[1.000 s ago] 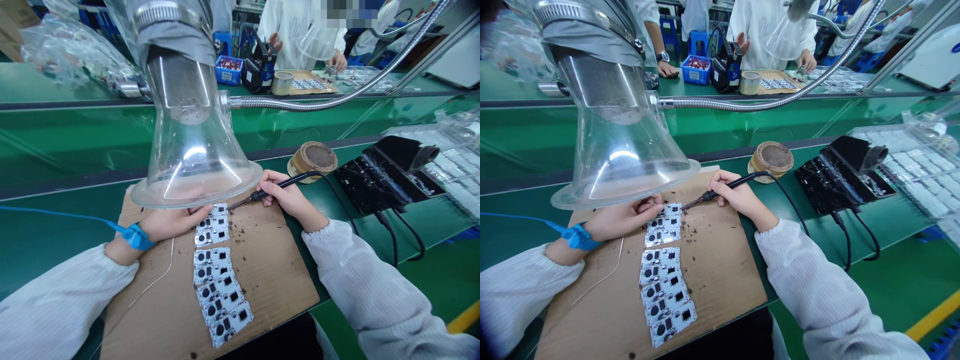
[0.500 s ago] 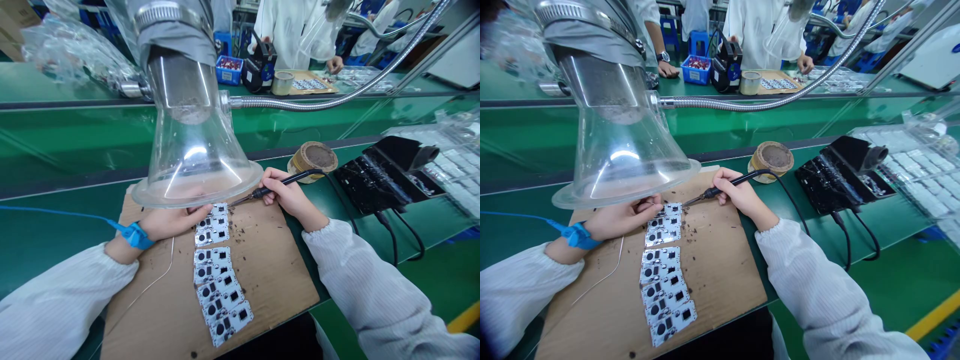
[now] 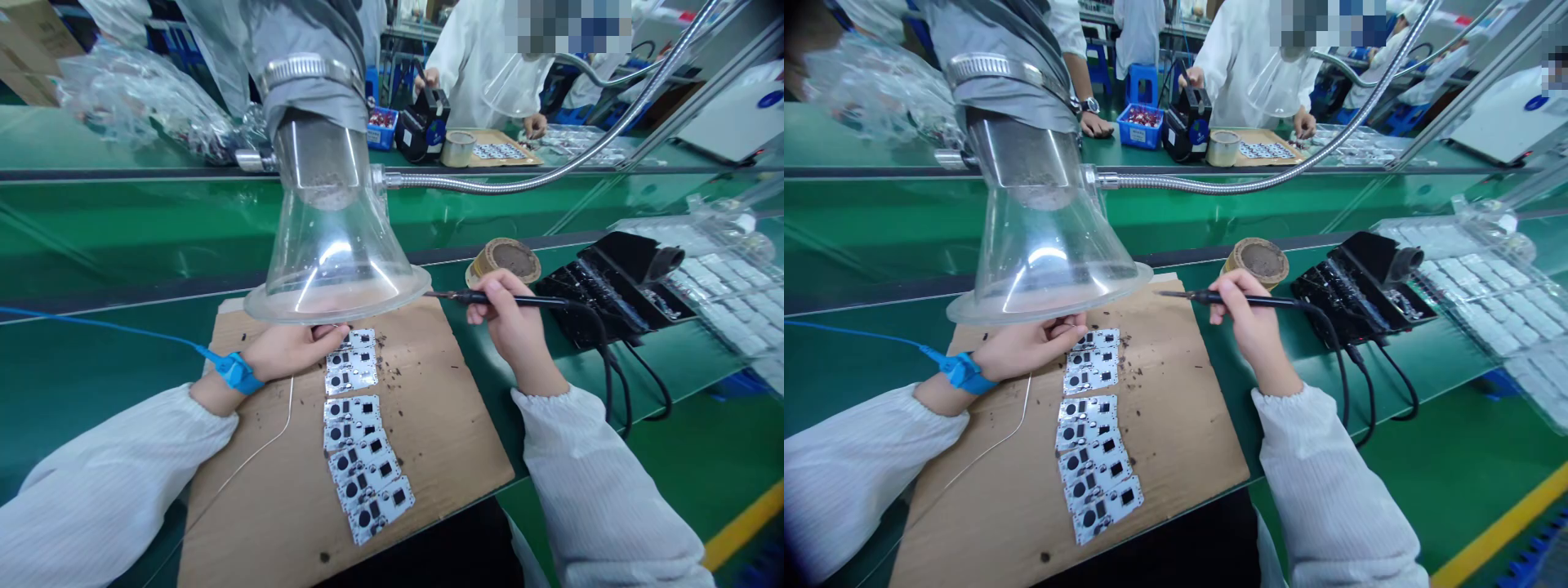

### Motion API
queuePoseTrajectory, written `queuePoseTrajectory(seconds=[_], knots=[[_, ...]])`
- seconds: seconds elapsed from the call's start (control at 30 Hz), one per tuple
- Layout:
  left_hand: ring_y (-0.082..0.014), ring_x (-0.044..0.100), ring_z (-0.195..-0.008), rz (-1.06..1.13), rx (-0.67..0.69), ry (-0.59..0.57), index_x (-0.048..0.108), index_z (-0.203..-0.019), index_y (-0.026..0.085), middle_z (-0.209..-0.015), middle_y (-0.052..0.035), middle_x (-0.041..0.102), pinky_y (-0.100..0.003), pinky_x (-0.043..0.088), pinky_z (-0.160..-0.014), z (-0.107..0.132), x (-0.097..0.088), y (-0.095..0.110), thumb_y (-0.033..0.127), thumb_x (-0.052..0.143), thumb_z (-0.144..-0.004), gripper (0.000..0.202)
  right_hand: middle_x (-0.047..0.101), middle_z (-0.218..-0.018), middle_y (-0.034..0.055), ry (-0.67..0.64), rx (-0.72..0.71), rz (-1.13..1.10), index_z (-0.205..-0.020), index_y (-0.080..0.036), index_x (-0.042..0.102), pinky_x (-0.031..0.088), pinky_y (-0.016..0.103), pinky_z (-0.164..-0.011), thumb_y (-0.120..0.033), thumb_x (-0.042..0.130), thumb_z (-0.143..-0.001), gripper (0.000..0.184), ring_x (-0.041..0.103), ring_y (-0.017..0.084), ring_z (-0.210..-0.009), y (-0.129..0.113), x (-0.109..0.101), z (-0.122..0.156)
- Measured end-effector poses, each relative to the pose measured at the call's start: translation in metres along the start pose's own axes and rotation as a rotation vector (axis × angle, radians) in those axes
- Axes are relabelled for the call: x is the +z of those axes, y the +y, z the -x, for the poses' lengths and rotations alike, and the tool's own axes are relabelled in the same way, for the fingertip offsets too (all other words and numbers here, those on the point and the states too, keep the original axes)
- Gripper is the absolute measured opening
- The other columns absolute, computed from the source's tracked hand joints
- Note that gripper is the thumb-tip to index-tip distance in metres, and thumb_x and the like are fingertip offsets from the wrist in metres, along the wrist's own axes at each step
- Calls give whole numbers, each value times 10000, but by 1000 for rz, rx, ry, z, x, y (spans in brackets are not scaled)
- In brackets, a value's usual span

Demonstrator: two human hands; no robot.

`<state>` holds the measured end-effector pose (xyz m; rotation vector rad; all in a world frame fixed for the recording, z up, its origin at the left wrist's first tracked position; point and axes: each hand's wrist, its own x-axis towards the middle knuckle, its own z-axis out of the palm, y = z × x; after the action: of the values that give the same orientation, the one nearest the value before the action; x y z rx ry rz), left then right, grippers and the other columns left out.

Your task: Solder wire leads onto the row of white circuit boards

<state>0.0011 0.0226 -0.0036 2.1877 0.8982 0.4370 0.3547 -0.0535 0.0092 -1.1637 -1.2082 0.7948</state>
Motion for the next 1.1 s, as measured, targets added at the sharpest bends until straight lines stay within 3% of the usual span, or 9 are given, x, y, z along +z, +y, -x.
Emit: queuePoseTrajectory(seconds=[0.2,0.37,0.5,0.67,0.77,0.87,0.97,1.1], knots=[[-205,627,-748,63,-11,54,661,-1014,213,-840,-39,667,-341,532,-700,-2,6,-1,467,532,-1030,286,648,-953,5,480,-206,356,-1216,-253,682,568,331,-659,-558,641,-1062,344,661,136,-629,2,-38,44],[-230,645,-785,48,-25,128,672,-1008,211,-845,-45,681,-356,543,-726,-2,0,-3,527,546,-1030,341,648,-935,-8,510,-85,342,-1252,-246,677,582,301,-624,-556,668,-1046,372,671,133,-655,3,-50,54],[-243,642,-836,52,-27,192,688,-1052,195,-900,-54,694,-367,539,-764,10,-19,-6,572,548,-1019,404,637,-833,-37,538,-179,255,-1164,-232,705,539,285,-621,-515,765,-991,337,652,125,-625,-3,-48,48],[-157,478,-630,123,-46,184,619,-941,192,-719,26,503,-283,419,-601,32,-34,-17,478,587,-977,289,636,-663,-37,264,-80,165,-1025,-219,742,471,291,-588,-413,820,-935,228,631,155,-591,-14,-12,33],[-141,428,-609,113,-20,127,581,-915,202,-695,51,433,-264,373,-576,37,-35,-20,451,600,-982,258,617,-651,-40,78,45,46,-911,-218,715,422,269,-547,-314,780,-919,116,592,132,-561,-18,29,13],[-137,400,-604,58,34,81,563,-889,206,-679,61,393,-263,345,-576,38,-36,-21,431,594,-996,251,526,-598,-61,-69,130,-43,-784,-223,624,386,256,-531,-275,755,-900,183,529,111,-541,-14,73,-7],[-138,402,-602,24,46,80,565,-881,205,-678,56,407,-264,336,-573,38,-38,-22,414,588,-994,239,450,-585,-79,-113,167,-150,-768,-240,552,353,254,-492,-373,793,-887,300,452,103,-513,-1,105,-14],[-138,417,-600,27,51,91,578,-894,204,-700,47,438,-263,362,-571,38,-39,-25,401,578,-993,221,347,-593,-101,-135,223,-278,-769,-253,520,367,246,-476,-438,875,-826,404,364,100,-523,13,116,-8]])
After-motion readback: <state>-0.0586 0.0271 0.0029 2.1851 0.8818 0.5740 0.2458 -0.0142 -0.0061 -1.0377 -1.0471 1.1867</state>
